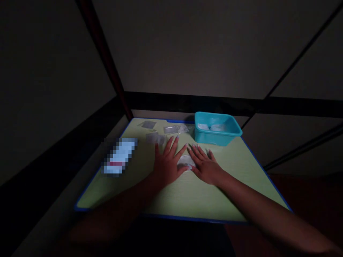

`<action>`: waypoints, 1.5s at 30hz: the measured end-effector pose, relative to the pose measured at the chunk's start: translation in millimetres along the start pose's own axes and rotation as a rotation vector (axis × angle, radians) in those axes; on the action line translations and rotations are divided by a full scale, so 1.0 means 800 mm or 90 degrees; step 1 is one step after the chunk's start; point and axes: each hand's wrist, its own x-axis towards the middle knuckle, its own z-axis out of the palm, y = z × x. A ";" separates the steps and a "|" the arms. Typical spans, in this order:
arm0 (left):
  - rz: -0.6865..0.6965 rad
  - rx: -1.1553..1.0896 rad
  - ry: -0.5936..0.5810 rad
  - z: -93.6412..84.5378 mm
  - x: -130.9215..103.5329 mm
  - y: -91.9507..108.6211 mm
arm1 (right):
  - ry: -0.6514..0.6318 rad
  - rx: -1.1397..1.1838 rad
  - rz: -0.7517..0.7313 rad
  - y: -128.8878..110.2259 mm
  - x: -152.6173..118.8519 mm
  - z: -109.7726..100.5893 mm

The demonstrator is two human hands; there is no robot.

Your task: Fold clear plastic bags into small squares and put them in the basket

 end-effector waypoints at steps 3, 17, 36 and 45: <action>0.038 -0.026 -0.007 0.002 -0.003 0.000 | -0.010 0.012 -0.008 0.005 0.002 0.004; 0.063 0.000 -0.028 0.007 0.015 -0.018 | -0.035 0.104 -0.127 0.016 0.009 0.003; 0.038 -0.089 -0.239 0.025 -0.005 -0.011 | 0.047 0.222 -0.197 0.041 0.010 -0.027; 0.041 -0.100 -0.276 0.017 0.000 -0.011 | 0.005 0.117 -0.197 0.036 -0.009 -0.058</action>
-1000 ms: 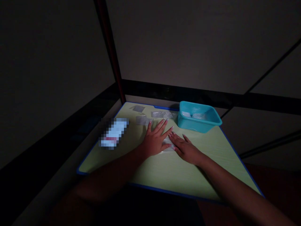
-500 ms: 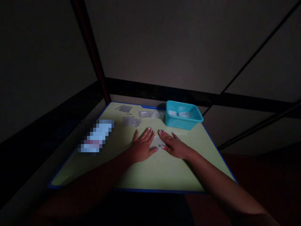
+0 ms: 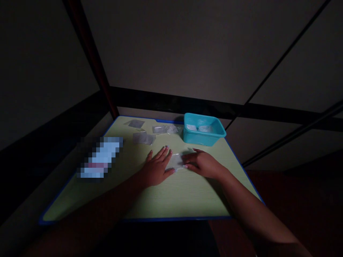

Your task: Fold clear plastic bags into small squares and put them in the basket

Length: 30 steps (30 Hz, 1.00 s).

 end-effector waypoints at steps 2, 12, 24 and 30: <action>0.003 0.004 0.004 0.001 0.000 -0.001 | -0.017 -0.038 0.021 0.000 -0.003 -0.004; 0.007 0.015 0.022 0.010 0.002 -0.005 | -0.055 -0.120 0.043 -0.010 -0.009 -0.009; 0.019 0.032 0.067 0.014 0.004 -0.006 | -0.040 -0.129 0.013 -0.012 -0.012 -0.009; 0.134 0.017 0.079 0.008 0.003 -0.003 | -0.049 -0.118 -0.033 -0.018 -0.012 -0.007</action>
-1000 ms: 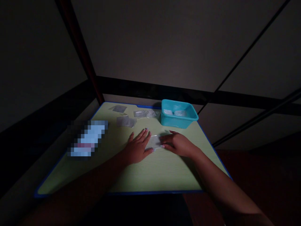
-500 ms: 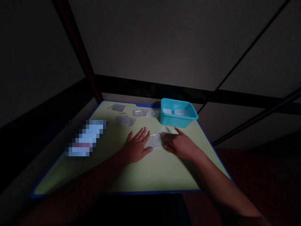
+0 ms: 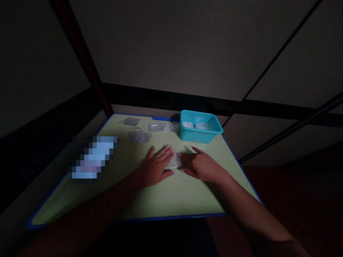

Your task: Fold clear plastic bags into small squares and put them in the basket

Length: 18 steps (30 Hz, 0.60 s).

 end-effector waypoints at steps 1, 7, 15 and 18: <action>0.001 0.000 -0.009 0.000 -0.001 0.000 | 0.001 0.005 -0.007 -0.001 0.000 0.001; -0.028 0.012 -0.047 0.004 -0.002 -0.003 | 0.011 0.041 -0.032 -0.006 0.002 0.006; -0.035 0.004 -0.042 0.003 -0.001 -0.002 | 0.006 0.085 -0.048 -0.007 0.006 0.010; -0.031 0.002 -0.043 0.002 0.000 -0.001 | 0.008 0.103 -0.045 -0.006 0.006 0.009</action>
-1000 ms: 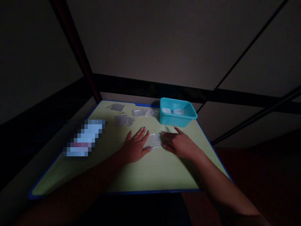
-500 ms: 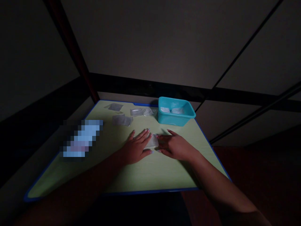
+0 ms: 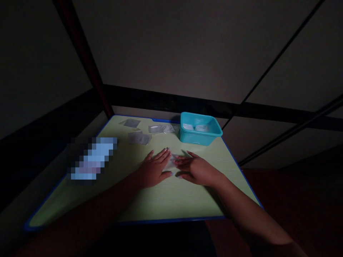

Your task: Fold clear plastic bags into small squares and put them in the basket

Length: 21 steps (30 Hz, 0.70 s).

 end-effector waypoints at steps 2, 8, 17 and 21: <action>0.005 -0.003 -0.001 0.000 0.002 0.000 | 0.007 0.013 -0.001 0.000 0.000 -0.001; 0.004 -0.012 -0.002 0.003 0.006 -0.002 | 0.034 0.027 -0.013 0.001 -0.001 -0.004; 0.016 -0.079 0.016 0.002 0.008 -0.003 | 0.088 0.023 -0.024 0.004 0.000 -0.006; 0.030 -0.152 0.025 0.006 0.010 -0.007 | 0.143 0.020 -0.052 0.008 -0.001 -0.003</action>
